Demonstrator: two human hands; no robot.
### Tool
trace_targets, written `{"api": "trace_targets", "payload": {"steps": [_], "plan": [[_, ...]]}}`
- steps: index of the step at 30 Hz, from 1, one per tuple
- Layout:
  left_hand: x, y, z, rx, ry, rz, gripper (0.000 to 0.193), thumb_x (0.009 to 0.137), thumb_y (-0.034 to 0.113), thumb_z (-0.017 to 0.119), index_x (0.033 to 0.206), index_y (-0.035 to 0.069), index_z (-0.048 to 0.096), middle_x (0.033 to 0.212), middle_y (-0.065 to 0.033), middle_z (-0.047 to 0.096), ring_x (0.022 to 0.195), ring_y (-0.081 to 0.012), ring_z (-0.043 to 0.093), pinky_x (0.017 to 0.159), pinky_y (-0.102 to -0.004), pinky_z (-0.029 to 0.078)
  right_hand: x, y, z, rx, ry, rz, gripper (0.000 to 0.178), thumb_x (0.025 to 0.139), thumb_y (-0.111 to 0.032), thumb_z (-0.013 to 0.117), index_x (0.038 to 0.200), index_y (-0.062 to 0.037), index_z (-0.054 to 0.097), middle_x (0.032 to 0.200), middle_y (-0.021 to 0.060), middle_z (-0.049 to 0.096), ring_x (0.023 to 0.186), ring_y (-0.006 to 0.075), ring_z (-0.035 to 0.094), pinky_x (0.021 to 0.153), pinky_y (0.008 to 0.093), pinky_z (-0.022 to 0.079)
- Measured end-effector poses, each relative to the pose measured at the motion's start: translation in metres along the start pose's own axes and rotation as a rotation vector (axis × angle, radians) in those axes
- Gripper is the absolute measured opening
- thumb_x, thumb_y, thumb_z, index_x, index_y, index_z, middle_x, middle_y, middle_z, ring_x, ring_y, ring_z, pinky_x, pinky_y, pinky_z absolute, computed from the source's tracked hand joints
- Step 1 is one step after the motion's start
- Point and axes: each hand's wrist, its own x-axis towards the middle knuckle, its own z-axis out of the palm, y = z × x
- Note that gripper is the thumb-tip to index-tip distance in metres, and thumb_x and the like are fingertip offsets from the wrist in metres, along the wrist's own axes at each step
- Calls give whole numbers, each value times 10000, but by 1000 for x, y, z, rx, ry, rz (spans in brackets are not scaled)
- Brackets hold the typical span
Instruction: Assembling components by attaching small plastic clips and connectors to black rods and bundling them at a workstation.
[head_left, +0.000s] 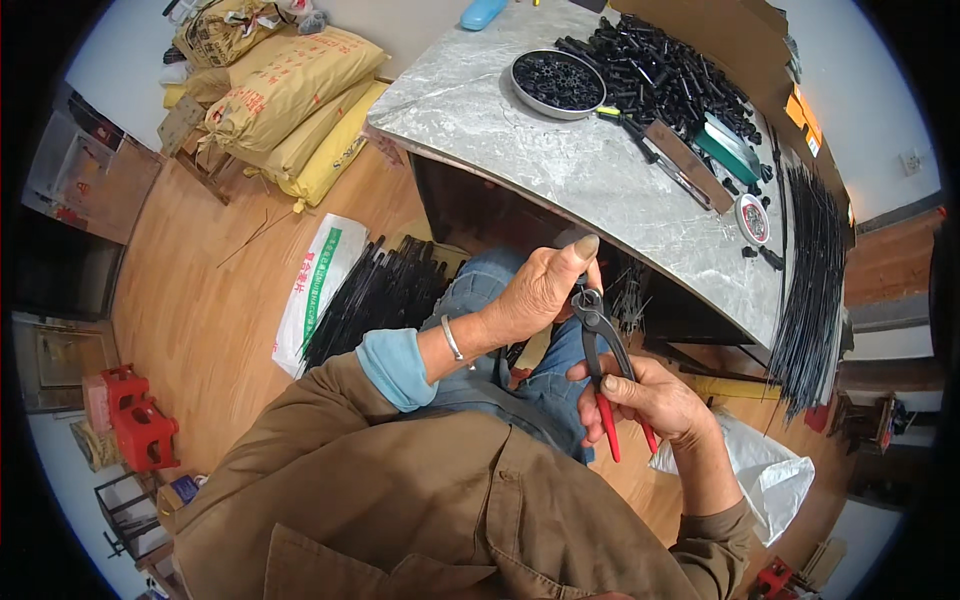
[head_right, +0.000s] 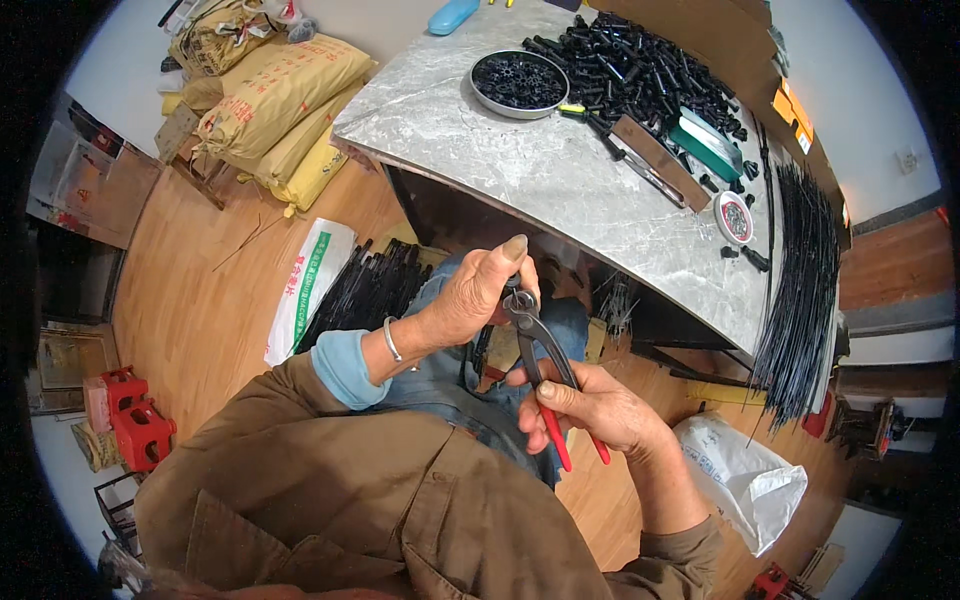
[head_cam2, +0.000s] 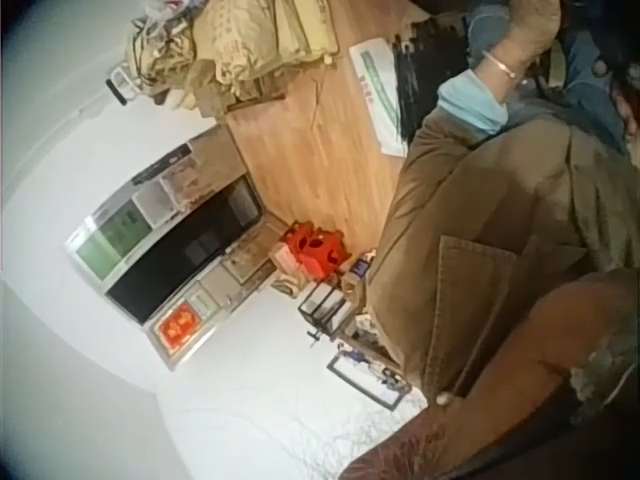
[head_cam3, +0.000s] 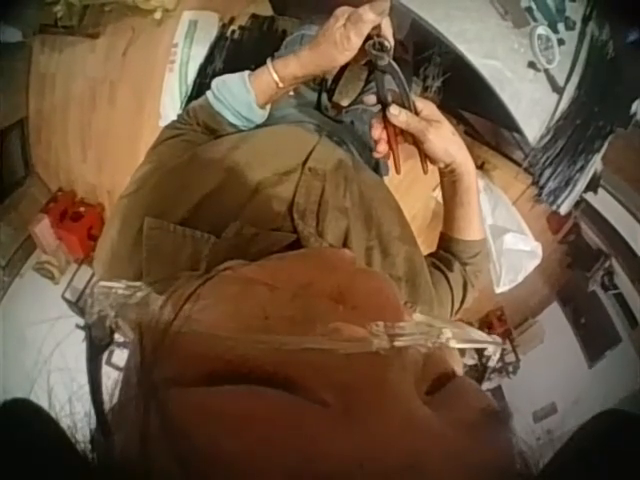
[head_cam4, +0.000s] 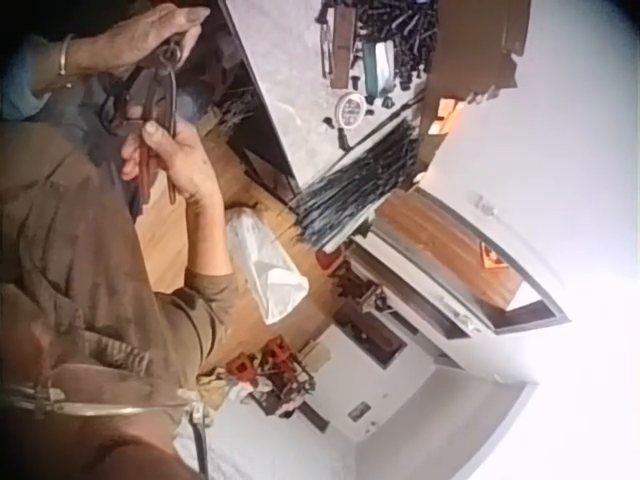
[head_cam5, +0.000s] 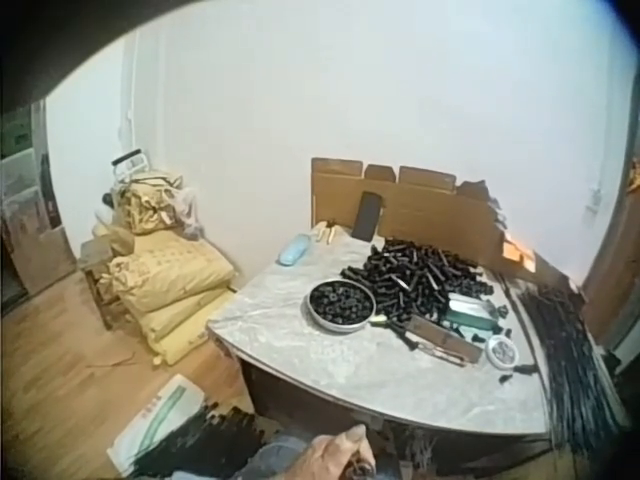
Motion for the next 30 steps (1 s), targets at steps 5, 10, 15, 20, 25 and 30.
{"api": "trace_targets", "payload": {"steps": [5, 10, 15, 20, 25, 30], "plan": [[1, -1, 0, -2, -10, 31, 686, 930, 632, 343, 682, 34, 570, 515, 27, 420, 470, -48, 358, 437, -231, 270, 1, 0, 0, -19, 3, -9, 403, 962, -257, 511, 1235, 38, 473, 818, 82, 620, 697, 181, 641, 639, 286, 522], [2, -1, -2, -24, -33, 1, 695, 929, 637, 334, 684, 31, 570, 513, 26, 418, 466, -50, 356, 431, -232, 266, 6, 6, -3, -73, 18, -29, 406, 930, -310, 560, 1134, 39, 525, 740, 67, 546, 611, 166, 568, 637, 352, 541], [7, -7, 0, -11, -41, 77, 704, 932, 634, 326, 672, 26, 567, 508, 26, 412, 461, -57, 360, 434, -235, 276, 12, 13, 0, -83, 70, -29, 398, 949, -386, 511, 1001, 7, 539, 649, 25, 458, 537, 125, 458, 535, 290, 465], [-1, 6, 1, 124, 57, 61, 699, 960, 576, 290, 658, 15, 579, 582, -19, 517, 561, -91, 457, 534, -257, 368, 18, 15, 29, 99, 199, 70, 444, 967, -458, 443, 804, -46, 468, 592, -14, 346, 483, 106, 370, 432, 269, 353], [10, -17, 3, 227, 338, 408, 646, 1000, 465, 298, 673, -1, 604, 542, -24, 514, 478, -93, 433, 479, -267, 369, 39, 22, 35, -29, 345, -88, 298, 970, -283, 484, 781, -53, 493, 545, 14, 414, 448, 142, 401, 440, 296, 370], [8, -4, -7, -99, 292, 97, 635, 981, 518, 323, 710, -4, 560, 471, 27, 347, 413, -44, 304, 408, -213, 259, 49, 6, -54, -1453, 1038, -961, 118, 771, -76, 626, 883, -77, 586, 763, 147, 599, 718, 341, 591, 650, 429, 461]]}}
